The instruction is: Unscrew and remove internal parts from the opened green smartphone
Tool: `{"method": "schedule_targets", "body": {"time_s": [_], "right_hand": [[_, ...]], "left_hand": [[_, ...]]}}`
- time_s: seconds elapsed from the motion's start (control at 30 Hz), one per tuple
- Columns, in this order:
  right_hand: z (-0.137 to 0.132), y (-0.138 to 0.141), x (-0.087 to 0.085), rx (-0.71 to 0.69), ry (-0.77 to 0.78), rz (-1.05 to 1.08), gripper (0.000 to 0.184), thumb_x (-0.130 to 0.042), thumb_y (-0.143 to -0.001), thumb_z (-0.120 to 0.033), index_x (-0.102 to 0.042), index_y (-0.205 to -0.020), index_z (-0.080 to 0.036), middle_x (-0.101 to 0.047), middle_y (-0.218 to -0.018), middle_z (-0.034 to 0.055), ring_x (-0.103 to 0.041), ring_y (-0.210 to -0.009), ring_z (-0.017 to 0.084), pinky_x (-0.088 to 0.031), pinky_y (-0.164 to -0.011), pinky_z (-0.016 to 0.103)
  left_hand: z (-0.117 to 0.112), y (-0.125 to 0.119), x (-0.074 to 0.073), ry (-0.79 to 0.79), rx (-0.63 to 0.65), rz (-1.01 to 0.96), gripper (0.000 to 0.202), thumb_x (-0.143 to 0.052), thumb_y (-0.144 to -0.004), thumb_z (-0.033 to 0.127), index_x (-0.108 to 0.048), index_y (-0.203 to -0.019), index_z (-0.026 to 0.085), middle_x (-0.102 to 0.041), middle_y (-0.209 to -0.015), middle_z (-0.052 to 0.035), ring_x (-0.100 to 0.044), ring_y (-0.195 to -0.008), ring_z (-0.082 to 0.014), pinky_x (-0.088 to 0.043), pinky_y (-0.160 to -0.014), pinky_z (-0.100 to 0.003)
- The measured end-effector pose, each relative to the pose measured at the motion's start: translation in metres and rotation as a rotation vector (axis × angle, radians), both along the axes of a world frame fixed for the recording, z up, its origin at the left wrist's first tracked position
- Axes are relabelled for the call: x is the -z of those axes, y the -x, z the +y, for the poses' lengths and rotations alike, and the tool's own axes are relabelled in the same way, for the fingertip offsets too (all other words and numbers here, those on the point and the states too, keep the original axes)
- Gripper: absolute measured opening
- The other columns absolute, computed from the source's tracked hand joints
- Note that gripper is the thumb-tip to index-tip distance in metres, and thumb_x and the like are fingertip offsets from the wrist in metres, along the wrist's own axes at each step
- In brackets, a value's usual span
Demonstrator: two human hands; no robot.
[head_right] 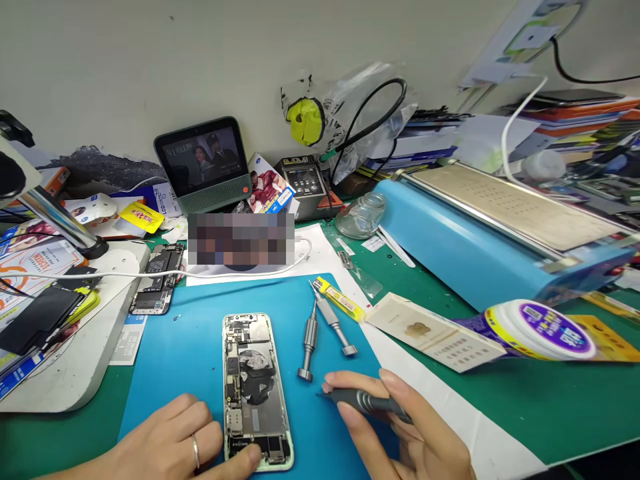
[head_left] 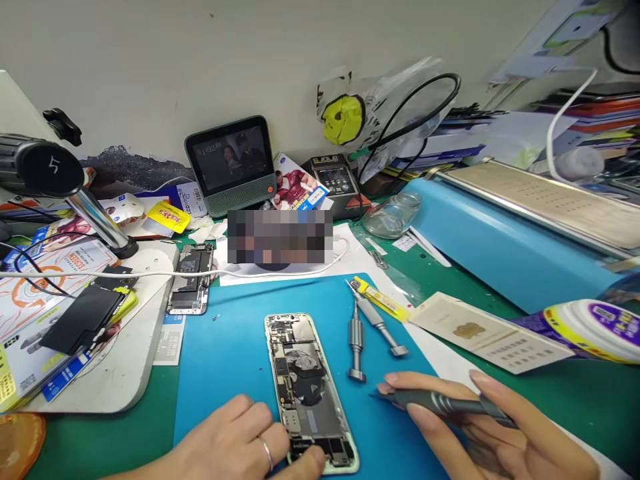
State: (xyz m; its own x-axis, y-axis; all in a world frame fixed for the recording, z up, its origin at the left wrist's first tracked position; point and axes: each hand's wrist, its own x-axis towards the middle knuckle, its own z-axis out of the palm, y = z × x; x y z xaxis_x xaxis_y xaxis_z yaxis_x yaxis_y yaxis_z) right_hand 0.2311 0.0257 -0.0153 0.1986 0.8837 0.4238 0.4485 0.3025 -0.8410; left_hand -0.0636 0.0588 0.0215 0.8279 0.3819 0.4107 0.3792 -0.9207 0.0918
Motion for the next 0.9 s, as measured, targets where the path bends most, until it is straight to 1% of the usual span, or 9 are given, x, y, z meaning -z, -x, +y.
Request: {"method": "schedule_targets", "body": {"time_s": [0.17,0.23,0.3,0.4,0.47,0.53,0.73,0.8,0.9], "right_hand": [[0.001,0.005,-0.008,-0.053,-0.054,-0.076,0.04,-0.072,-0.097,-0.023,-0.057,-0.134,-0.03,-0.084,-0.105,0.0018,-0.083,-0.085,0.021,-0.071,-0.079,0.025],[0.0,0.006,-0.009,-0.069,-0.092,-0.109,0.046,-0.071,-0.096,-0.018,-0.054,-0.138,-0.03,-0.084,-0.106,0.0012,-0.083,-0.085,0.02,-0.07,-0.08,0.024],[0.0,0.006,-0.008,-0.085,-0.152,-0.155,0.054,-0.069,-0.096,-0.014,-0.05,-0.144,-0.03,-0.084,-0.108,0.0023,-0.083,-0.087,0.021,-0.071,-0.082,0.026],[0.0,0.005,-0.006,-0.088,-0.19,-0.236,0.047,-0.07,-0.096,-0.014,-0.053,-0.137,-0.026,-0.083,-0.108,0.0042,-0.083,-0.089,0.021,-0.07,-0.087,0.028],[0.001,0.004,-0.006,-0.087,-0.212,-0.277,0.039,-0.071,-0.095,-0.012,-0.057,-0.129,-0.026,-0.083,-0.107,0.0033,-0.083,-0.084,0.019,-0.069,-0.087,0.026],[0.001,0.001,-0.007,-0.108,-0.274,-0.309,0.04,-0.071,-0.094,-0.009,-0.058,-0.129,-0.025,-0.084,-0.105,0.0026,-0.082,-0.079,0.018,-0.069,-0.084,0.025],[0.001,-0.004,-0.006,-0.158,-0.441,-0.323,0.062,-0.072,-0.091,-0.003,-0.055,-0.146,-0.023,-0.084,-0.104,0.0043,-0.083,-0.082,0.022,-0.072,-0.08,0.03],[0.0,0.0,-0.011,-0.175,-0.444,-0.284,0.056,-0.07,-0.091,-0.002,-0.059,-0.141,-0.024,-0.083,-0.107,0.0049,-0.083,-0.085,0.021,-0.072,-0.079,0.029],[0.0,0.012,-0.023,-0.226,-0.421,-0.2,0.035,-0.065,-0.095,-0.005,-0.068,-0.125,-0.024,-0.082,-0.109,0.0058,-0.083,-0.092,0.021,-0.072,-0.078,0.029]], "left_hand": [[-0.003,0.0,0.006,-0.03,-0.003,-0.069,0.031,-0.051,-0.11,0.029,-0.064,-0.133,0.013,-0.051,-0.08,-0.0005,-0.038,-0.067,-0.0178,-0.028,-0.062,-0.035],[-0.003,0.0,0.007,-0.044,0.002,-0.081,0.03,-0.052,-0.109,0.027,-0.064,-0.133,0.012,-0.05,-0.079,-0.0004,-0.037,-0.067,-0.0177,-0.027,-0.061,-0.035],[-0.003,0.001,0.005,-0.027,0.02,-0.035,0.03,-0.054,-0.108,0.025,-0.063,-0.134,0.012,-0.052,-0.079,-0.0004,-0.04,-0.067,-0.0172,-0.029,-0.061,-0.034],[-0.002,0.002,0.0,0.006,0.032,0.042,0.034,-0.057,-0.106,0.023,-0.059,-0.138,0.012,-0.056,-0.083,-0.0008,-0.045,-0.069,-0.0171,-0.033,-0.061,-0.034],[-0.002,0.002,-0.002,-0.022,0.023,-0.017,0.035,-0.055,-0.107,0.026,-0.057,-0.139,0.012,-0.055,-0.081,-0.0006,-0.043,-0.065,-0.0174,-0.031,-0.058,-0.035],[-0.001,0.004,-0.005,0.04,0.037,0.048,0.04,-0.058,-0.107,0.029,-0.054,-0.143,0.013,-0.058,-0.085,-0.0012,-0.046,-0.067,-0.0173,-0.033,-0.06,-0.035],[-0.001,0.009,-0.015,0.164,0.07,0.143,0.06,-0.045,-0.109,0.059,-0.052,-0.147,0.013,-0.064,-0.093,-0.0054,-0.051,-0.075,-0.0203,-0.037,-0.066,-0.036],[-0.001,0.01,-0.017,0.184,0.071,0.157,0.059,-0.042,-0.11,0.058,-0.051,-0.147,0.013,-0.065,-0.095,-0.0061,-0.053,-0.078,-0.0214,-0.038,-0.068,-0.036],[-0.002,0.011,-0.019,0.206,0.068,0.181,0.059,-0.039,-0.111,0.057,-0.049,-0.15,0.014,-0.066,-0.097,-0.0065,-0.055,-0.081,-0.0223,-0.039,-0.07,-0.037]]}}
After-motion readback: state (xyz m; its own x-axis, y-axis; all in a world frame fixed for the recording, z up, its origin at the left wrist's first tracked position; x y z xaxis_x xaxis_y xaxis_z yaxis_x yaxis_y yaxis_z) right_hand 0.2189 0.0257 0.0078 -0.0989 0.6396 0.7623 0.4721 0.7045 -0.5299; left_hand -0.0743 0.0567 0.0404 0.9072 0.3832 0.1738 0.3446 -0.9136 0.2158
